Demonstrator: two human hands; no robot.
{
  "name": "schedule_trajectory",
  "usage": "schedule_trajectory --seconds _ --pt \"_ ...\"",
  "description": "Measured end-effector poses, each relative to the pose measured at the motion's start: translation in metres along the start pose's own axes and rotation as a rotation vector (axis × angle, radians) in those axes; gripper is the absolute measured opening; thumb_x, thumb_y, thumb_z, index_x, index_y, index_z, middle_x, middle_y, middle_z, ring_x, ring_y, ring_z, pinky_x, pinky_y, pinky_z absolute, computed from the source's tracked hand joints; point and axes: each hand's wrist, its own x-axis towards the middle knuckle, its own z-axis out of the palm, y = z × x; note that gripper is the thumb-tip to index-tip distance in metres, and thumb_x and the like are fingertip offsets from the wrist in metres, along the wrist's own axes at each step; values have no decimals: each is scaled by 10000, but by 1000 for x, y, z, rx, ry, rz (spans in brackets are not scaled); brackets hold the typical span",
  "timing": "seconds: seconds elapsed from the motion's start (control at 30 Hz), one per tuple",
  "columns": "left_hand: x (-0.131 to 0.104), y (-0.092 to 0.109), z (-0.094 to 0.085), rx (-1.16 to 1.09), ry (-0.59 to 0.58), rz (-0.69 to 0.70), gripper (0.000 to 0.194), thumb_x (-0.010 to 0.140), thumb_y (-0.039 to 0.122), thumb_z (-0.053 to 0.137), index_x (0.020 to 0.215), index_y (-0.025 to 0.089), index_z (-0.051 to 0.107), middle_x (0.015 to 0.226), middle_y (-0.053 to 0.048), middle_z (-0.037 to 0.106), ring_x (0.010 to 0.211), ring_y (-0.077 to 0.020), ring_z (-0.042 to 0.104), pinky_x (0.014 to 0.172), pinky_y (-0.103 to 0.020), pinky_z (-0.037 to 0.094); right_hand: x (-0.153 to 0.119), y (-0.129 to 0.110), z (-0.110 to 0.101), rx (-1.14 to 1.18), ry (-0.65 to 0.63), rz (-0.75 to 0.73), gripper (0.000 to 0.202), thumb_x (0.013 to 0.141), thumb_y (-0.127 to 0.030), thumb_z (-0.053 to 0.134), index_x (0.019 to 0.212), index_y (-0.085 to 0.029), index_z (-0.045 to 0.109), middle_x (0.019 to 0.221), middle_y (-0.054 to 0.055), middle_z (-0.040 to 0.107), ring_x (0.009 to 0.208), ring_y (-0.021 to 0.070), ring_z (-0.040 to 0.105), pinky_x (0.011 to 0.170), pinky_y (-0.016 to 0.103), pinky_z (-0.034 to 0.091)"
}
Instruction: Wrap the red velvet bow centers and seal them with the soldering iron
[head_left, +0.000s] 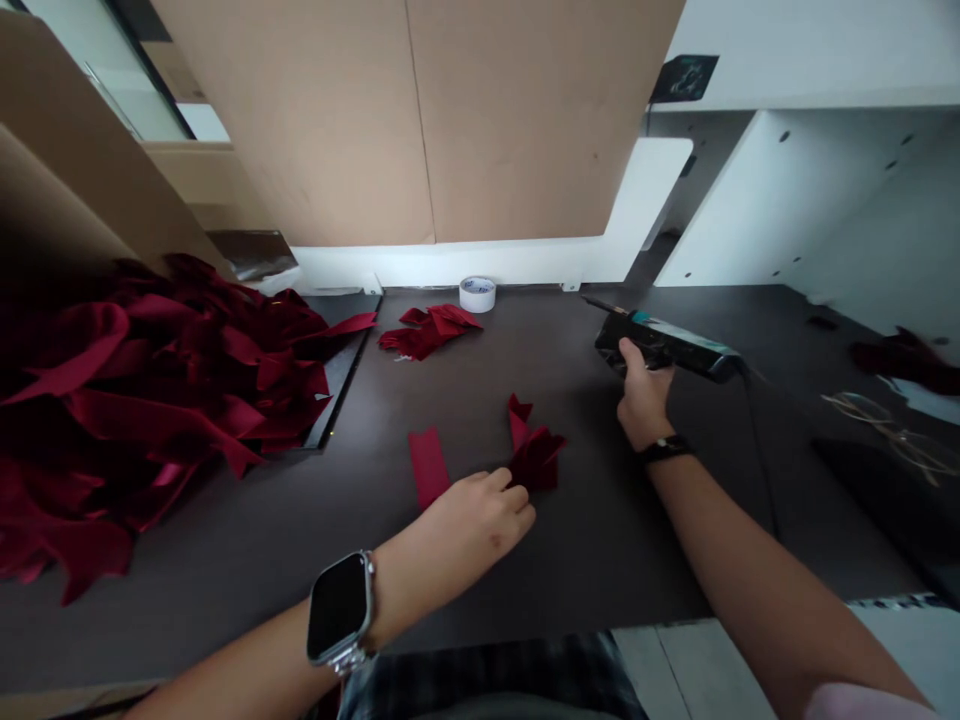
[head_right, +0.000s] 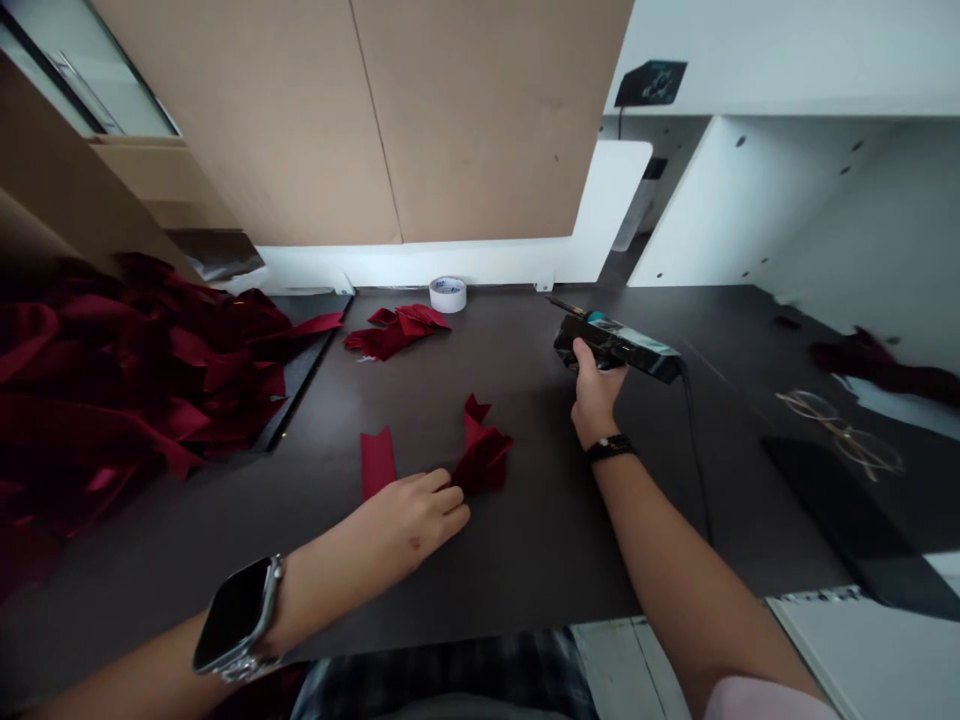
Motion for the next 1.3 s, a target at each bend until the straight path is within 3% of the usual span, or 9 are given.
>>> schedule_trajectory --seconds 0.13,0.23,0.33,0.5,0.6,0.8,0.97,1.17,1.3 --pt "-9 -10 14 -329 160 -235 97 898 145 539 818 175 584 806 -17 634 787 -162 580 678 -276 467 6 4 -6 15 -7 -51 494 566 -341 761 984 -163 566 1076 54 646 1029 187 620 1020 418 442" --pt "-15 -13 19 -438 235 -310 106 913 125 510 919 185 597 869 -18 657 809 -150 605 719 -271 484 7 3 -6 19 17 -45 522 560 -331 764 1009 -154 566 1082 63 647 1025 187 622 1025 419 438" --pt "-12 -2 17 -306 155 -277 151 919 90 472 888 171 595 900 -35 659 821 -160 603 719 -277 492 6 3 -6 8 28 -56 512 560 -321 765 1000 -151 568 1081 66 647 1027 187 618 1034 420 431" --pt "6 22 8 167 -83 -135 101 837 56 530 818 130 597 825 -81 638 751 -219 574 624 -328 480 3 4 -7 -16 0 -65 538 552 -325 773 1015 -156 556 1120 74 631 1067 193 601 1043 428 422" --pt "10 21 3 139 -102 -143 84 839 80 539 837 144 595 816 -70 630 747 -223 577 617 -337 485 4 4 -7 -48 3 -35 550 542 -328 775 1013 -156 549 1139 83 629 1080 204 598 1040 450 422" --pt "-16 2 7 -279 121 -465 315 818 154 591 1122 199 520 1092 -73 611 971 -236 587 818 -385 505 9 -1 -10 -120 3 9 497 484 -249 797 919 -123 592 1047 100 669 1016 222 632 1015 421 454" --pt "-43 -1 13 -831 295 -707 173 808 209 549 980 193 557 911 -34 629 862 -177 603 800 -310 478 9 -4 -11 -149 16 56 444 483 -145 784 886 -116 601 1046 107 675 1021 240 638 987 425 482" --pt "-74 23 -9 -1585 393 -1023 203 772 357 621 846 182 549 737 27 552 637 -93 486 611 -200 405 4 -9 -8 -235 49 73 477 545 -92 767 987 -96 586 1156 111 651 1098 217 624 1019 383 470" --pt "-109 48 -10 -1809 470 -1161 267 701 372 686 824 195 528 699 44 493 588 -83 424 560 -190 368 -5 -21 -4 -304 61 119 557 558 -99 789 1074 -58 582 1234 167 615 1153 231 598 1035 339 448"
